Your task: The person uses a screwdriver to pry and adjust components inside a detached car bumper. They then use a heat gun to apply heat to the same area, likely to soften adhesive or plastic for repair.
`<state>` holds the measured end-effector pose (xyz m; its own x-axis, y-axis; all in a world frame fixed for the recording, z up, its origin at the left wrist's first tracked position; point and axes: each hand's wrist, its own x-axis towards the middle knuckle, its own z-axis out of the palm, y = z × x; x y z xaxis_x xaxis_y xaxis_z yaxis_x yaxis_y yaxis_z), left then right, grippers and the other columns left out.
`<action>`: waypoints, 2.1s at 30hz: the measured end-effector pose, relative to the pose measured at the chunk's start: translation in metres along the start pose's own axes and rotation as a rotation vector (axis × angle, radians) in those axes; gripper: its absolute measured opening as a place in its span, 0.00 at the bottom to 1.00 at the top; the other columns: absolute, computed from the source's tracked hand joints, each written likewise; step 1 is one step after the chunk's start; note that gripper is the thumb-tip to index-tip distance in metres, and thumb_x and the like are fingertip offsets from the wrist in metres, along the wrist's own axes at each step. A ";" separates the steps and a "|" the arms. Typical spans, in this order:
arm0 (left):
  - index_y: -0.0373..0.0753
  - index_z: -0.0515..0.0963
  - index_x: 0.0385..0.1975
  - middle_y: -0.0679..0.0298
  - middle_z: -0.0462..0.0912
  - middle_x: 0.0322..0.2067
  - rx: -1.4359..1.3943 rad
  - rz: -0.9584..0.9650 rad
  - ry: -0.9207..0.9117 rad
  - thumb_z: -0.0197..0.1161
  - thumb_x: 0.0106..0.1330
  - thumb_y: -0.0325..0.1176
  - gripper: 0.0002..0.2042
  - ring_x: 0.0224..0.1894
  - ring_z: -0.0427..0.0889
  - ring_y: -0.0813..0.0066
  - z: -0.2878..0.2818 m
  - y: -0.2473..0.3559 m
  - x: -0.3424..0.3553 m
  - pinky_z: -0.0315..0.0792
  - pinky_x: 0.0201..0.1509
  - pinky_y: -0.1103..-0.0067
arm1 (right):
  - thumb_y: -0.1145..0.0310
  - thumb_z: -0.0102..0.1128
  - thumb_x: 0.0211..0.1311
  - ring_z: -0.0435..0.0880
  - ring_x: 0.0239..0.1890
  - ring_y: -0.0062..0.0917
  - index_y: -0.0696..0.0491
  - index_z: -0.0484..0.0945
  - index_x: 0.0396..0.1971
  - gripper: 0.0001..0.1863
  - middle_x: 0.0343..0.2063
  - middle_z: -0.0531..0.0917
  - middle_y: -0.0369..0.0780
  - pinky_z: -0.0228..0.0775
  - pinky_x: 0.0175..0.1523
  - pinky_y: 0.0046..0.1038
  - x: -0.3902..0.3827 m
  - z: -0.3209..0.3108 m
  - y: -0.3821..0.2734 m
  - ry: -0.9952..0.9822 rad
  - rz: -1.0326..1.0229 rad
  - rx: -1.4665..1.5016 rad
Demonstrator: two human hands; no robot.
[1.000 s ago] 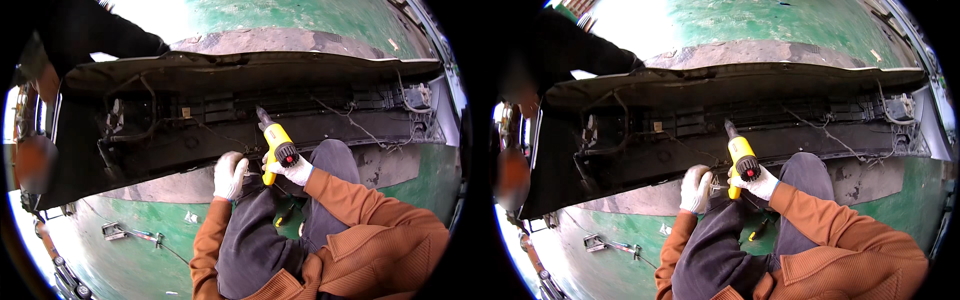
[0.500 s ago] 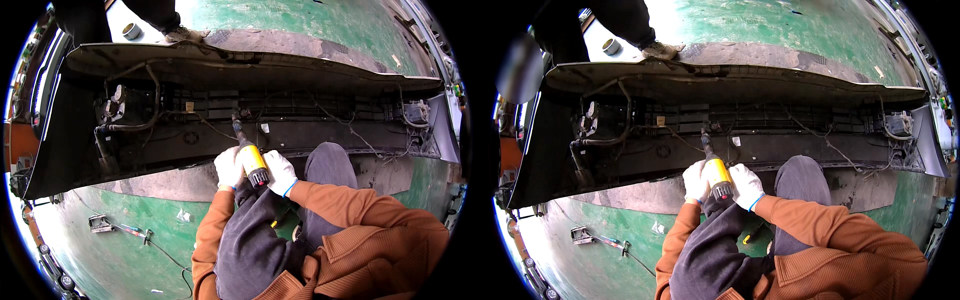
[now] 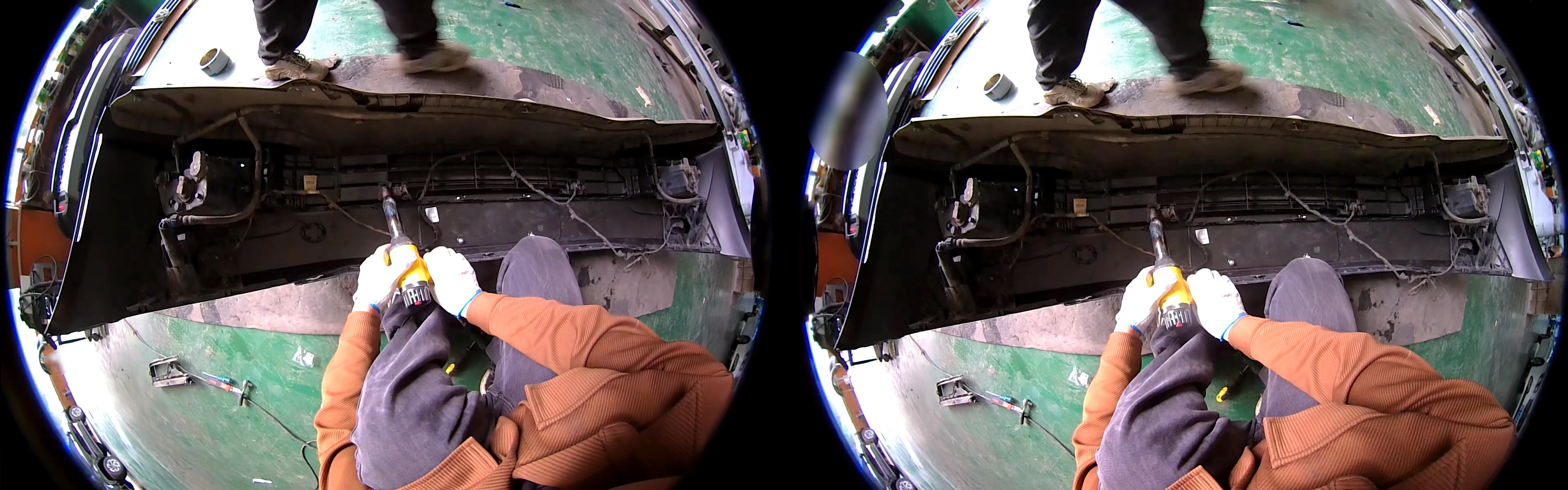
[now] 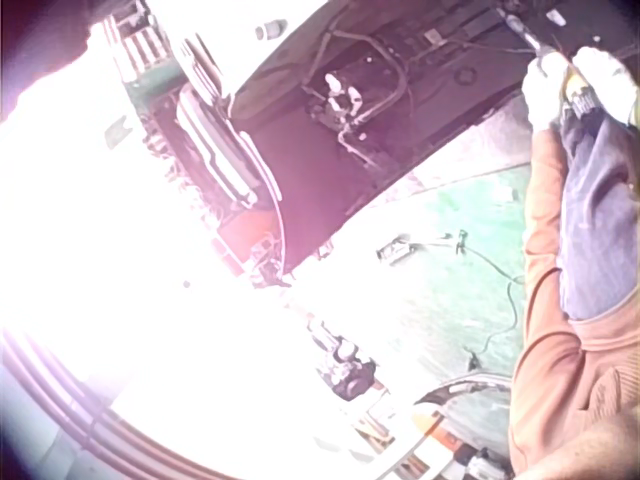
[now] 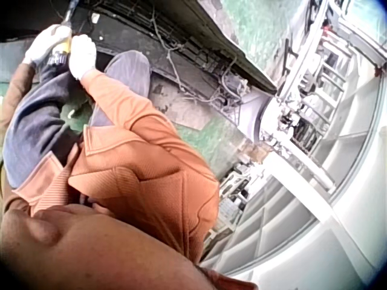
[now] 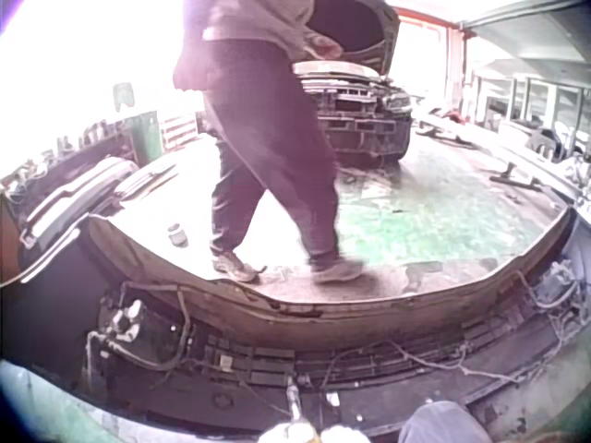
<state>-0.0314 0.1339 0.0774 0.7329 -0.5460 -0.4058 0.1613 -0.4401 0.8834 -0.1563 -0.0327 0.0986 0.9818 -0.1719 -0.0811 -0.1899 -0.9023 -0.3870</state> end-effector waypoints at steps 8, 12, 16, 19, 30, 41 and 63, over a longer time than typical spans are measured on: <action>0.32 0.82 0.60 0.44 0.90 0.49 0.179 0.032 0.038 0.72 0.65 0.59 0.35 0.54 0.89 0.48 0.001 0.004 0.000 0.79 0.62 0.61 | 0.69 0.61 0.64 0.83 0.49 0.44 0.53 0.81 0.47 0.12 0.45 0.81 0.47 0.77 0.54 0.45 0.001 0.003 0.003 -0.037 0.019 0.038; 0.33 0.82 0.60 0.44 0.90 0.49 0.151 0.037 0.044 0.72 0.65 0.60 0.35 0.54 0.89 0.48 0.002 -0.002 0.000 0.79 0.62 0.61 | 0.69 0.62 0.63 0.83 0.49 0.44 0.53 0.81 0.45 0.12 0.45 0.81 0.47 0.77 0.55 0.45 0.002 0.005 0.004 -0.027 0.014 0.054; 0.33 0.82 0.59 0.45 0.90 0.49 0.127 0.038 0.042 0.72 0.66 0.59 0.34 0.54 0.89 0.48 0.003 -0.005 0.001 0.79 0.61 0.61 | 0.69 0.62 0.62 0.83 0.49 0.45 0.53 0.81 0.45 0.12 0.45 0.81 0.48 0.77 0.55 0.45 0.002 0.004 0.006 -0.037 0.003 0.072; 0.33 0.83 0.58 0.45 0.90 0.49 0.155 0.033 0.051 0.72 0.66 0.58 0.33 0.54 0.89 0.48 0.003 -0.003 0.001 0.80 0.61 0.61 | 0.69 0.62 0.62 0.83 0.49 0.45 0.53 0.81 0.45 0.12 0.45 0.81 0.48 0.78 0.54 0.45 0.003 0.004 0.007 -0.065 0.006 0.062; 0.30 0.81 0.61 0.53 0.90 0.51 0.068 0.013 0.025 0.74 0.70 0.47 0.29 0.52 0.88 0.67 0.003 -0.003 -0.001 0.81 0.59 0.71 | 0.69 0.63 0.62 0.83 0.49 0.46 0.53 0.81 0.45 0.13 0.45 0.81 0.48 0.77 0.54 0.45 0.004 -0.004 0.005 -0.091 0.014 0.074; 0.29 0.80 0.62 0.52 0.90 0.51 0.121 0.035 0.025 0.74 0.69 0.46 0.29 0.52 0.89 0.67 0.002 -0.006 0.000 0.81 0.59 0.71 | 0.69 0.65 0.61 0.83 0.49 0.46 0.54 0.81 0.45 0.13 0.45 0.81 0.48 0.77 0.54 0.46 0.004 -0.004 0.006 -0.090 0.004 0.084; 0.30 0.80 0.62 0.53 0.90 0.51 0.120 0.021 0.038 0.74 0.70 0.48 0.30 0.53 0.88 0.67 0.002 -0.006 -0.002 0.81 0.60 0.71 | 0.68 0.65 0.61 0.83 0.49 0.46 0.53 0.80 0.46 0.14 0.45 0.80 0.48 0.76 0.54 0.46 0.003 -0.003 0.007 -0.100 0.006 0.100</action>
<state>-0.0350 0.1356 0.0724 0.7603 -0.5295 -0.3763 0.0673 -0.5120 0.8563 -0.1545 -0.0411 0.0987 0.9761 -0.1323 -0.1725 -0.2002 -0.8566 -0.4756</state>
